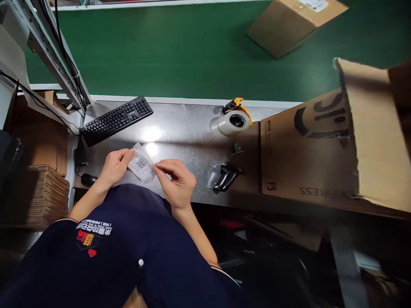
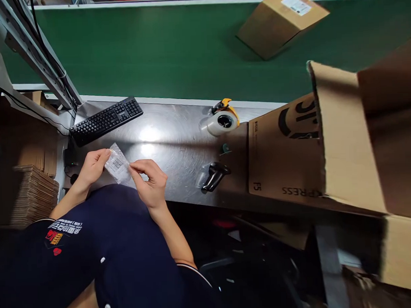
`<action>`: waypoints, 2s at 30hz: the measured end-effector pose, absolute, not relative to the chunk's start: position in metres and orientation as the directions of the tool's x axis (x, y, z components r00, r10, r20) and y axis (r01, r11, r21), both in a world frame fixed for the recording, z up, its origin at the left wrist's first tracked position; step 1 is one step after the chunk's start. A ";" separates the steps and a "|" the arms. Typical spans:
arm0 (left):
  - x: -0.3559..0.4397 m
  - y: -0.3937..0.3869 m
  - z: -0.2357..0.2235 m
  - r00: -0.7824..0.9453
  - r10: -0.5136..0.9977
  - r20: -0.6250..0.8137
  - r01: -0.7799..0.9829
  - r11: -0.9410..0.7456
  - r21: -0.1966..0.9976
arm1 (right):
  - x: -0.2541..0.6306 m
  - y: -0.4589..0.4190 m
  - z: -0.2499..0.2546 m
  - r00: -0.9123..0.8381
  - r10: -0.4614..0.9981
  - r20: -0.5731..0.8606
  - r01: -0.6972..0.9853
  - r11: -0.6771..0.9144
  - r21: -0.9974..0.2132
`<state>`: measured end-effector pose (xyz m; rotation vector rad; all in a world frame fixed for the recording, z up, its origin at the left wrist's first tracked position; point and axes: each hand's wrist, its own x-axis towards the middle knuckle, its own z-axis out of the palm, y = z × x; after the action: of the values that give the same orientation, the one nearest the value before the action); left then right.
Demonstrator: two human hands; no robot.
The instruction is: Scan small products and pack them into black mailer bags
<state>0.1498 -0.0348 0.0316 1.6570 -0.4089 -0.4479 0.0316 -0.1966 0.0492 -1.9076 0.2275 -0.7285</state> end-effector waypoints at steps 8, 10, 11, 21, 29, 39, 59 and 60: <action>0.157 -0.049 0.041 0.820 -0.552 -0.152 0.198 0.023 0.980 | 0.033 -0.197 0.042 0.736 -0.344 0.583 0.329 -0.572 -0.752; 0.156 -0.051 0.041 0.818 -0.542 -0.193 0.252 0.035 0.967 | 0.031 -0.198 0.037 0.693 -0.299 0.657 0.367 -0.637 -0.677; 0.155 -0.052 0.041 0.819 -0.536 -0.206 0.270 0.042 0.962 | 0.030 -0.199 0.034 0.679 -0.286 0.676 0.369 -0.664 -0.651; 0.148 -0.055 0.048 0.832 -0.525 -0.180 0.240 0.048 0.970 | 0.026 -0.204 0.018 0.602 -0.217 0.769 0.467 -0.685 -0.559; 0.142 -0.052 0.055 0.900 -0.435 0.040 -0.098 -0.111 0.989 | 0.029 -0.221 0.047 0.798 -0.111 0.593 0.262 -0.821 -0.507; 0.137 -0.054 0.047 0.918 -0.392 0.065 -0.133 -0.151 0.980 | 0.035 -0.214 0.039 0.590 0.053 0.806 0.376 -0.901 -0.216; 0.147 -0.060 0.064 0.699 -0.715 -0.023 -0.293 -0.316 0.902 | 0.036 -0.229 0.059 0.681 0.221 0.699 0.412 -0.904 -0.116; 0.147 -0.060 0.065 0.698 -0.715 -0.041 -0.278 -0.323 0.905 | 0.036 -0.230 0.057 0.663 0.237 0.710 0.435 -0.894 -0.108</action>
<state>0.1474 -0.0595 0.0647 1.9008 -0.7721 -0.5457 0.0364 -0.2300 0.0573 -2.6125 -0.5397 -1.0587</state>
